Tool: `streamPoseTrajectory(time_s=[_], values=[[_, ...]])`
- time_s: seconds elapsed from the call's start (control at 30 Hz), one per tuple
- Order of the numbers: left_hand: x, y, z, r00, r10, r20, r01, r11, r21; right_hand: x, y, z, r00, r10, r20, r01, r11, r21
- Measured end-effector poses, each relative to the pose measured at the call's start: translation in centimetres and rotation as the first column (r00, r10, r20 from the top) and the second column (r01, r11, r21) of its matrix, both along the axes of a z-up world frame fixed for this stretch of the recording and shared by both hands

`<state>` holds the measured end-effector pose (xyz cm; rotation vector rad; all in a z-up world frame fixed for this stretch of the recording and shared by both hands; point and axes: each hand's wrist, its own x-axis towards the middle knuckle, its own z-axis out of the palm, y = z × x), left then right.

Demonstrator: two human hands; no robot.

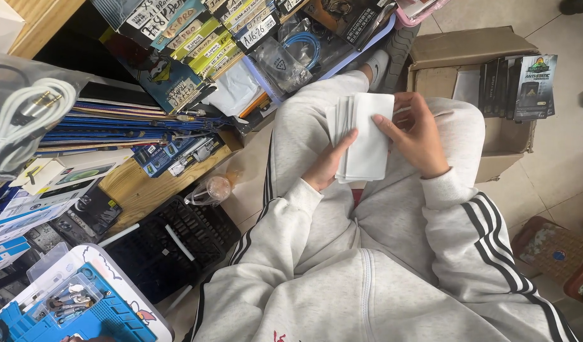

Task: Packaging screen protectors by sliding them into protective sleeves and placing them into retail boxes.

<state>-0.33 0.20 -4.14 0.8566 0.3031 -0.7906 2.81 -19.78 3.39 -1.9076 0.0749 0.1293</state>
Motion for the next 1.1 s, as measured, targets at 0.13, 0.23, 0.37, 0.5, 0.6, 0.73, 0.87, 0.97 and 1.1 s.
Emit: streamPoseTrajectory(time_s=[0.13, 0.23, 0.37, 0.5, 0.6, 0.73, 0.87, 0.97, 1.1], values=[[-0.5, -0.6, 1.2, 0.993, 0.037, 0.11, -0.054, 0.986, 0.158, -0.2, -0.5, -1.1, 0.998, -0.032, -0.048, 0.036, 0.996, 0.085], [-0.4, -0.4, 1.0, 0.99, 0.093, 0.108, -0.113, 0.974, 0.197, -0.1, -0.3, -1.0, 0.997, -0.075, -0.021, 0.077, 0.991, 0.112], [-0.2, 0.0, -0.6, 0.983, 0.172, 0.065, -0.182, 0.966, 0.183, 0.1, -1.1, -2.0, 0.984, -0.176, 0.016, 0.17, 0.967, 0.191], [0.1, -0.5, 2.8, 0.985, 0.161, 0.063, -0.172, 0.955, 0.243, 0.1, -1.0, -1.9, 0.985, -0.169, 0.026, 0.16, 0.965, 0.209], [0.3, -0.8, 3.9, 0.981, 0.173, 0.085, -0.189, 0.95, 0.249, 0.2, 0.0, 0.0, 0.995, -0.088, 0.051, 0.073, 0.969, 0.238], [0.6, -0.7, 3.9, 0.979, 0.156, 0.129, -0.19, 0.93, 0.316, 0.3, 0.3, 1.0, 0.99, -0.09, 0.105, 0.064, 0.972, 0.225], [-0.1, -0.9, 0.7, 0.931, 0.197, 0.308, -0.306, 0.88, 0.362, 0.2, 0.0, 0.9, 0.99, -0.13, 0.06, 0.109, 0.955, 0.277], [0.9, -1.3, 3.6, 0.823, 0.16, 0.544, -0.405, 0.838, 0.367, 0.2, 0.1, 1.0, 0.985, -0.146, 0.095, 0.119, 0.962, 0.244], [0.9, -0.9, 1.5, 0.785, 0.154, 0.6, -0.424, 0.84, 0.339, 0.4, 0.3, 1.0, 0.981, -0.135, 0.14, 0.104, 0.973, 0.204]])
